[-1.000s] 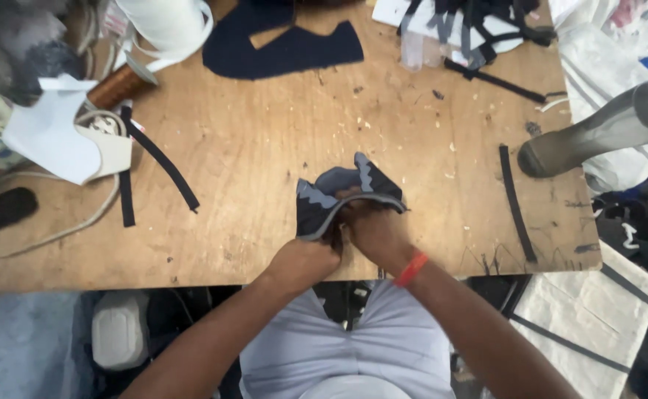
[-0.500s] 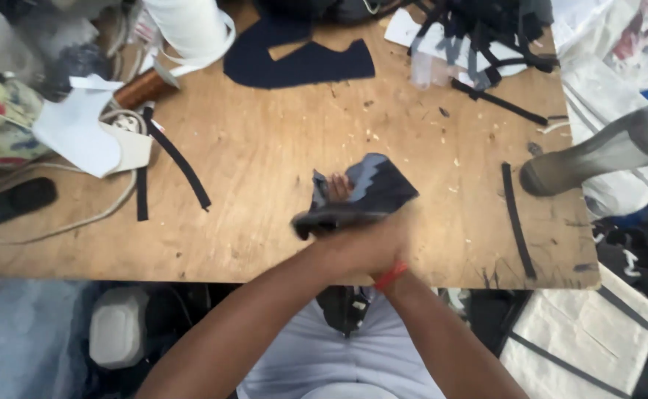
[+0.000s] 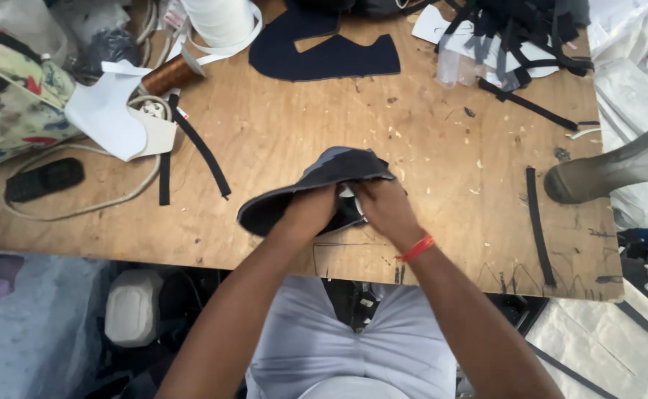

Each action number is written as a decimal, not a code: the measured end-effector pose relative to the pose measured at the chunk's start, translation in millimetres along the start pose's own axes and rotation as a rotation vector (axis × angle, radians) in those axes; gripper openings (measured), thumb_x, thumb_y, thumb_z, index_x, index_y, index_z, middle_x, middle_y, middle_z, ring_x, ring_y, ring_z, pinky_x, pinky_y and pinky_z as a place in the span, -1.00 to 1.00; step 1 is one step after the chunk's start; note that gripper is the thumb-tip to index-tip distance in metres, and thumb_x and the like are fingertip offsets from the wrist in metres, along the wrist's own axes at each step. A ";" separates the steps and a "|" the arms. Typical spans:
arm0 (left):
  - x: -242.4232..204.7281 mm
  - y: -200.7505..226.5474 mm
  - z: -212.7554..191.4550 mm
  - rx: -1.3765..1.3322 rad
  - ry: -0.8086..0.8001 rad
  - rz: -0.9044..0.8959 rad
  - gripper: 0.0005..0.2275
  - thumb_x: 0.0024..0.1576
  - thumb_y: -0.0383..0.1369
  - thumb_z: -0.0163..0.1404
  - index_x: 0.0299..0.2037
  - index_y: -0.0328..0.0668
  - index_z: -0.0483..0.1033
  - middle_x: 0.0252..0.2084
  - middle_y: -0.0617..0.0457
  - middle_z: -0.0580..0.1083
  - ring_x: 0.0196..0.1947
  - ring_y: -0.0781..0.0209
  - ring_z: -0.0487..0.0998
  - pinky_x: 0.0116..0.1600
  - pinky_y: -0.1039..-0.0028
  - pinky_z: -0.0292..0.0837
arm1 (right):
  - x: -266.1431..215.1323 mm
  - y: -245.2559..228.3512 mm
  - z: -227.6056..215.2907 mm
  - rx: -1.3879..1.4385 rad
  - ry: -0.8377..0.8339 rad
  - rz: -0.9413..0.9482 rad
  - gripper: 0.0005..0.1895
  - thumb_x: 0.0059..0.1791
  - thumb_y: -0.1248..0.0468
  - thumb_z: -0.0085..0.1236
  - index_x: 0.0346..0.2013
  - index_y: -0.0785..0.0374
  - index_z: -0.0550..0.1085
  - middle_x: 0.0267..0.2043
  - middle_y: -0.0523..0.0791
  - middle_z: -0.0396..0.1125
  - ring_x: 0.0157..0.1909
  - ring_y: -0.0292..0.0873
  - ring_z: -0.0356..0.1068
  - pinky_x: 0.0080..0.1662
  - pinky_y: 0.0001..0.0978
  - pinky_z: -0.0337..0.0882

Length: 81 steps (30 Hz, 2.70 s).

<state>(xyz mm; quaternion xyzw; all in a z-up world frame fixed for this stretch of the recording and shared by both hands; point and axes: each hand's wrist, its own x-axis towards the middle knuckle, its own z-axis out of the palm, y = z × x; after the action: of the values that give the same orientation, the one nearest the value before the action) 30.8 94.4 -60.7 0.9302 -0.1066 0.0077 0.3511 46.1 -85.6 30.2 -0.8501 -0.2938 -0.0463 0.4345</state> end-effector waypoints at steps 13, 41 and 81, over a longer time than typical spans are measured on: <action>-23.2 37.5 -11.8 0.111 0.017 0.032 -0.52 0.22 -0.45 -0.16 0.41 -0.12 0.19 0.45 -0.28 0.14 0.49 -0.43 0.10 0.35 -0.30 0.01 | -27.2 46.1 17.8 -0.134 -0.139 0.043 -0.69 -0.16 0.43 0.00 -0.16 0.38 0.54 -0.13 0.20 0.44 -0.04 0.31 0.40 -0.03 0.08 0.44; 32.5 17.4 -22.1 0.005 -0.167 0.086 -0.63 0.29 -0.34 -0.27 0.26 -0.25 0.38 0.30 -0.26 0.37 0.29 -0.14 0.37 0.36 0.23 0.26 | -20.3 23.0 -13.6 -0.205 -0.212 0.129 -0.80 -0.03 0.29 0.13 -0.14 0.23 0.56 -0.34 0.13 0.44 -0.25 0.25 0.43 -0.24 0.04 0.41; -9.7 3.7 -31.8 0.022 -0.225 -0.177 -0.55 0.17 -0.45 -0.15 0.32 -0.27 0.30 0.20 -0.38 0.42 0.18 -0.27 0.47 0.25 0.09 0.38 | -27.4 1.8 -4.6 -0.314 -0.399 -0.071 -0.14 0.01 -0.18 -0.02 0.34 0.48 0.27 0.26 0.23 0.26 0.32 0.28 0.19 0.33 0.03 0.13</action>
<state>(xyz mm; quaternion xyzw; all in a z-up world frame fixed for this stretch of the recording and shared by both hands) 22.5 114.4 -35.2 0.9347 -0.0630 -0.1265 0.3262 25.3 -102.5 22.6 -0.8886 -0.3926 0.0621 0.2287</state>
